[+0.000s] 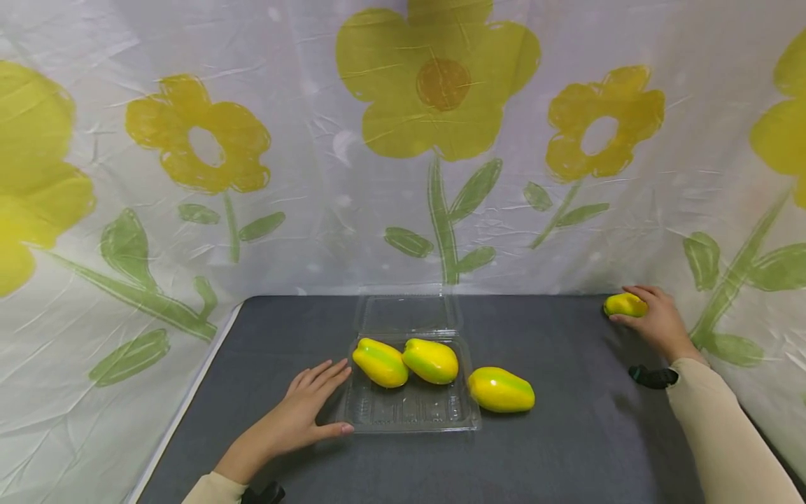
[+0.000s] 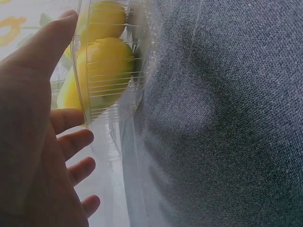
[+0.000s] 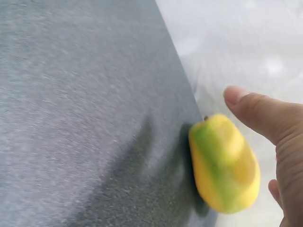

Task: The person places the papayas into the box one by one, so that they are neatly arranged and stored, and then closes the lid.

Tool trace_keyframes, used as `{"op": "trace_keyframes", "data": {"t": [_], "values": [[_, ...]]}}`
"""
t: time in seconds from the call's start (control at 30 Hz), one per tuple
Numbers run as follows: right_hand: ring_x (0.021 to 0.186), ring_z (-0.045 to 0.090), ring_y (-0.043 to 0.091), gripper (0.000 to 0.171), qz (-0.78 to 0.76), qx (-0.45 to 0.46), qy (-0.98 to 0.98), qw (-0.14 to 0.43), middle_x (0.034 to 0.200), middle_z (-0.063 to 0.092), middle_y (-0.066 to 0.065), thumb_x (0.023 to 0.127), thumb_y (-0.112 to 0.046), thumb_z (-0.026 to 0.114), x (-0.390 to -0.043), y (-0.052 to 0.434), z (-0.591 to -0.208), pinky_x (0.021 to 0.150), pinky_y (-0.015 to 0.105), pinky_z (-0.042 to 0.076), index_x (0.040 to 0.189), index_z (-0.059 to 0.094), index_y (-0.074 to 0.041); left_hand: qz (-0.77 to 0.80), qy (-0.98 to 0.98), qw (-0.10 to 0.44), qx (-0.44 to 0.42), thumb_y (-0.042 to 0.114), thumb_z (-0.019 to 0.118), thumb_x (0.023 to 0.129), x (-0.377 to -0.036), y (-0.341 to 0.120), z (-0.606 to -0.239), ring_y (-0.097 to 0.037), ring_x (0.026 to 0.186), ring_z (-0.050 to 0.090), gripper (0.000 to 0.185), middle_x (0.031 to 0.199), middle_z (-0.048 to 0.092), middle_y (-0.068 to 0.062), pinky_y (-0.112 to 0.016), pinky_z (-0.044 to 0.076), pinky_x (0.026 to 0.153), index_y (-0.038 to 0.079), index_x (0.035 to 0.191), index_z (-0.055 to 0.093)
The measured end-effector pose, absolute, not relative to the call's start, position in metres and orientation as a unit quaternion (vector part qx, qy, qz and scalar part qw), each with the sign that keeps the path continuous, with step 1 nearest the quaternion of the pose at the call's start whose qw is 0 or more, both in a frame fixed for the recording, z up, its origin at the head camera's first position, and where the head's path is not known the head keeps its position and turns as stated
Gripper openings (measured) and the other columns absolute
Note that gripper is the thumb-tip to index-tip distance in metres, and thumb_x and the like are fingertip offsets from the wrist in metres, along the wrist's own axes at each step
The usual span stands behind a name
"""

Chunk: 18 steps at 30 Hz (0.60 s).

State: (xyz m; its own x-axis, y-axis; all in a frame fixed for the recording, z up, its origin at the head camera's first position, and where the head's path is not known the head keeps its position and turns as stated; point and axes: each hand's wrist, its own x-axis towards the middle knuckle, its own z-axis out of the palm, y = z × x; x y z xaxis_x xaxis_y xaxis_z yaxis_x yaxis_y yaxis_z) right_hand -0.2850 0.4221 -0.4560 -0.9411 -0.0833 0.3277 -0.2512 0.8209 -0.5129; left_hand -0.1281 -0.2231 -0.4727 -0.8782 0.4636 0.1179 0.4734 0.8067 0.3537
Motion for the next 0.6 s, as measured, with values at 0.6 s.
{"op": "trace_keyframes", "data": {"t": [0.6], "values": [[0.134,0.020,0.066,0.086,0.257,0.054,-0.963,0.057,0.151,0.020,0.044,0.089,-0.033,0.073,-0.298,0.449,-0.459,0.105,0.076,0.020,0.149,0.029,0.010,-0.187,-0.950,0.009,-0.249,0.067,0.063,0.084,-0.129,-0.224,-0.471,-0.043,0.148,0.029,0.094,0.162,0.033,-0.011,-0.068,0.022,0.112,0.010,0.154,0.037]]}}
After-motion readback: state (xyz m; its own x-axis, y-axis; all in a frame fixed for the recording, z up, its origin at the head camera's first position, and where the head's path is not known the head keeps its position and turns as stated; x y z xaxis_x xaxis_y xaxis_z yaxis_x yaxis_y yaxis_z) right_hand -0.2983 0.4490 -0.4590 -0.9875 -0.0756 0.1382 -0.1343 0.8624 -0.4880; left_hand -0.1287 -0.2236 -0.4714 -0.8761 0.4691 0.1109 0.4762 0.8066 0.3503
